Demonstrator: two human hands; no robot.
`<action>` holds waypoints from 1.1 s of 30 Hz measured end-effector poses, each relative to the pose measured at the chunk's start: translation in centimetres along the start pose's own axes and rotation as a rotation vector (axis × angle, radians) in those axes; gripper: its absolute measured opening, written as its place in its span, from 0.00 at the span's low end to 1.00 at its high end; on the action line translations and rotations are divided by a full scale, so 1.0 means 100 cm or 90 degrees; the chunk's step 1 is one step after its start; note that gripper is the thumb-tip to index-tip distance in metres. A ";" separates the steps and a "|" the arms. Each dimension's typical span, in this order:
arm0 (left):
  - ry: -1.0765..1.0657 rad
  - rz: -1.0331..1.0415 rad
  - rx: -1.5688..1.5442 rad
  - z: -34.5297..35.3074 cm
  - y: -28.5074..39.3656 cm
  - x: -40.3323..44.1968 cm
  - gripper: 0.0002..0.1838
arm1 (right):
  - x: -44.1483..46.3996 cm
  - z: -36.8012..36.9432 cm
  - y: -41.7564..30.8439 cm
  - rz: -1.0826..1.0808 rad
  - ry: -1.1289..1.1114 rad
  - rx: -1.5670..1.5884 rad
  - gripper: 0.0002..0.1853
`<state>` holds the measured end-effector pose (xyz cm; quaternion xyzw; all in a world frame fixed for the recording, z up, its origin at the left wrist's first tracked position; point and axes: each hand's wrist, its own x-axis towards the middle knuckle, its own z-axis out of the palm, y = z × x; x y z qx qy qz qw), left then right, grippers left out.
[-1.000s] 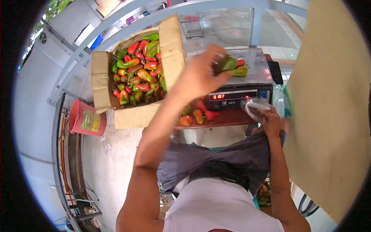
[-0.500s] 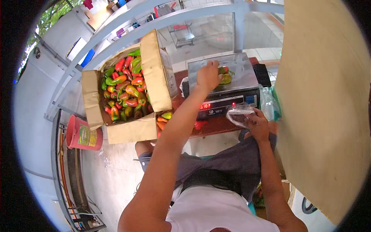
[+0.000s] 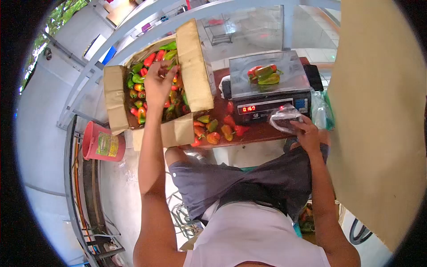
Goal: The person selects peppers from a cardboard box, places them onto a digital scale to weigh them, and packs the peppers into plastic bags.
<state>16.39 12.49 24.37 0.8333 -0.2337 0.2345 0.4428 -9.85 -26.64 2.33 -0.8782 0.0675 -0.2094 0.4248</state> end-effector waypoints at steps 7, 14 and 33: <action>-0.406 0.000 0.238 -0.032 -0.095 -0.007 0.21 | -0.003 0.000 0.006 0.033 0.038 -0.033 0.11; -0.703 0.000 0.445 -0.033 -0.106 0.008 0.23 | -0.002 0.003 0.005 0.068 0.029 -0.001 0.14; -0.083 0.118 0.232 -0.008 0.059 0.015 0.22 | -0.001 0.000 0.002 0.040 0.014 -0.018 0.24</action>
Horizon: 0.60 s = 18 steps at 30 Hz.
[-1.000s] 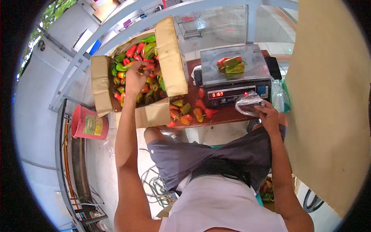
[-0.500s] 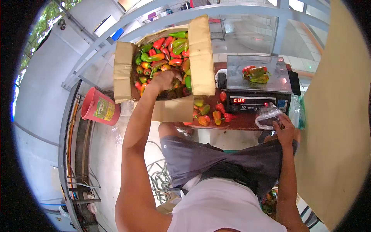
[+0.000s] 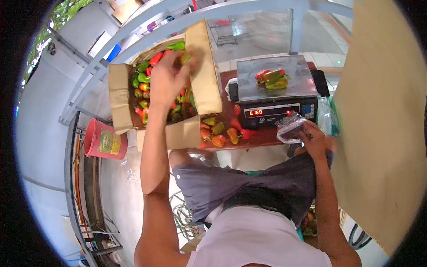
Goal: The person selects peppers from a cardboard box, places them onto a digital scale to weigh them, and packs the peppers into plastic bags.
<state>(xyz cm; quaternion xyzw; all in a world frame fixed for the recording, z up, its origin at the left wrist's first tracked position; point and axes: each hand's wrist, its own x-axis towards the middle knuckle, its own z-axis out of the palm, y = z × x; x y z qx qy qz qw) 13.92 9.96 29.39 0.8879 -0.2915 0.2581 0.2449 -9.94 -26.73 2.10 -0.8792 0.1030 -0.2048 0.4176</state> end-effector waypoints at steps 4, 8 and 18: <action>-0.132 0.058 -0.032 0.054 0.104 0.030 0.18 | 0.000 -0.001 -0.004 0.031 -0.022 -0.027 0.24; -0.360 0.050 0.185 0.187 0.084 0.062 0.12 | -0.001 0.001 0.002 0.042 -0.007 -0.007 0.23; -0.532 -0.203 0.179 0.277 0.025 0.059 0.20 | 0.003 -0.003 -0.008 0.076 -0.011 0.022 0.22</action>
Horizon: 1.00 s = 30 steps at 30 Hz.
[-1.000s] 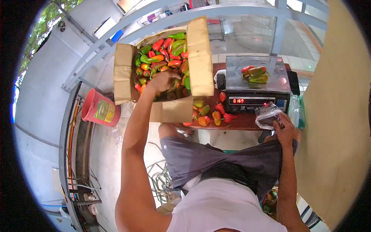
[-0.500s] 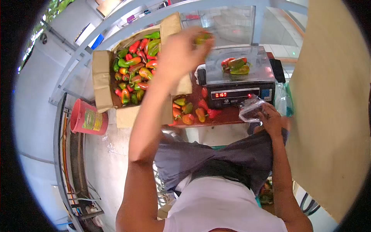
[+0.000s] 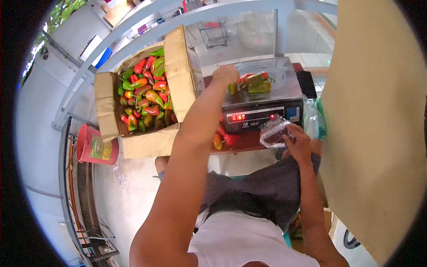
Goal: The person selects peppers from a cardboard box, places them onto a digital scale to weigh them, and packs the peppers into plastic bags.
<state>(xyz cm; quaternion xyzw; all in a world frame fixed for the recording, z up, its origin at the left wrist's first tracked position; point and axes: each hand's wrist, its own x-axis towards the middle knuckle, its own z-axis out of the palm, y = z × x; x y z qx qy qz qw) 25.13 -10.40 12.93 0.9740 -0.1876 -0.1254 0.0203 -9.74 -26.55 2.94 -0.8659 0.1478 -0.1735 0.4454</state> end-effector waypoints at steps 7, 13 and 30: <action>0.208 0.170 -0.026 -0.016 0.020 -0.014 0.25 | 0.002 0.006 0.009 -0.049 0.005 -0.029 0.23; 0.125 0.270 0.017 -0.001 0.053 -0.061 0.24 | -0.001 0.005 0.004 -0.082 0.000 -0.060 0.23; 0.416 0.088 -0.733 -0.060 -0.285 -0.215 0.12 | 0.001 0.009 0.017 -0.107 0.029 -0.134 0.25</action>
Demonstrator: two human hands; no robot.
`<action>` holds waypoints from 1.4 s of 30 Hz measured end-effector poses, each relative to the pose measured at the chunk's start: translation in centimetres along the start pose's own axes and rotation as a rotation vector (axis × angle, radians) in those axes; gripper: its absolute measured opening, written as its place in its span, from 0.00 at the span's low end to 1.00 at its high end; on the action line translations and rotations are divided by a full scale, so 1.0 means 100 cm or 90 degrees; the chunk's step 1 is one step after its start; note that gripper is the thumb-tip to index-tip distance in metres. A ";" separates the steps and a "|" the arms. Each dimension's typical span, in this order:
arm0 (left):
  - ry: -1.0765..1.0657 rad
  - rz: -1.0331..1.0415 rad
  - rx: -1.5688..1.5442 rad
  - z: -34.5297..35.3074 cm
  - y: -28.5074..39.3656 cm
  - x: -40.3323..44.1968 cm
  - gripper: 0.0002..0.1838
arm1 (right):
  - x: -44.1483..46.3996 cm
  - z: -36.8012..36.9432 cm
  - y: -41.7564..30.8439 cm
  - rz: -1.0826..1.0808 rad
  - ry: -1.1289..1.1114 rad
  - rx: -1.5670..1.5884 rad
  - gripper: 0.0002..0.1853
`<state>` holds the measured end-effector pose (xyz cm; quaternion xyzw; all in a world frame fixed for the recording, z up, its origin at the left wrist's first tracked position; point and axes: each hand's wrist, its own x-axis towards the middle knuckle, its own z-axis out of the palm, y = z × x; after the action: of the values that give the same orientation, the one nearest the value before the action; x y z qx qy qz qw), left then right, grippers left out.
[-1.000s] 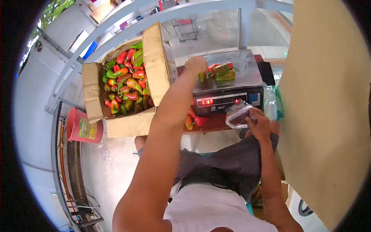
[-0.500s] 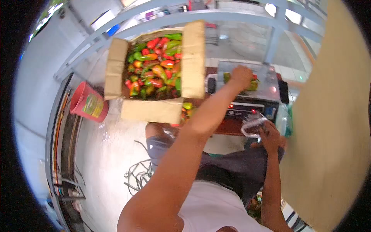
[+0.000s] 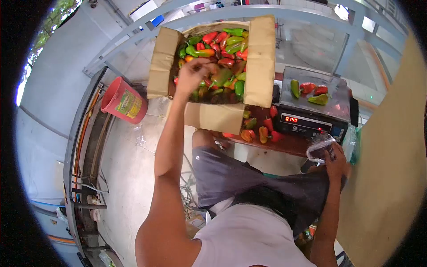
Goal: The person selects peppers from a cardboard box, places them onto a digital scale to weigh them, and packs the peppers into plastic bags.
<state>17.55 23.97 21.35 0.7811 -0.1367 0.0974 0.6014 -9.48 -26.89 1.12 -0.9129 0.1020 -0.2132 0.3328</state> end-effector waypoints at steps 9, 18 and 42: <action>-0.120 -0.033 1.028 -0.089 -0.019 0.028 0.09 | 0.000 -0.002 -0.006 0.000 -0.032 0.004 0.24; -0.155 -0.002 1.233 -0.071 0.018 0.019 0.09 | 0.001 -0.002 0.000 -0.020 -0.015 0.020 0.24; -0.160 -0.007 1.076 -0.056 -0.038 0.096 0.13 | 0.000 -0.003 -0.003 0.001 -0.023 0.035 0.25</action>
<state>27.90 29.41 22.36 0.9731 -0.0799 0.0763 -0.2024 -9.60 -26.84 1.46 -0.9071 0.0909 -0.1989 0.3596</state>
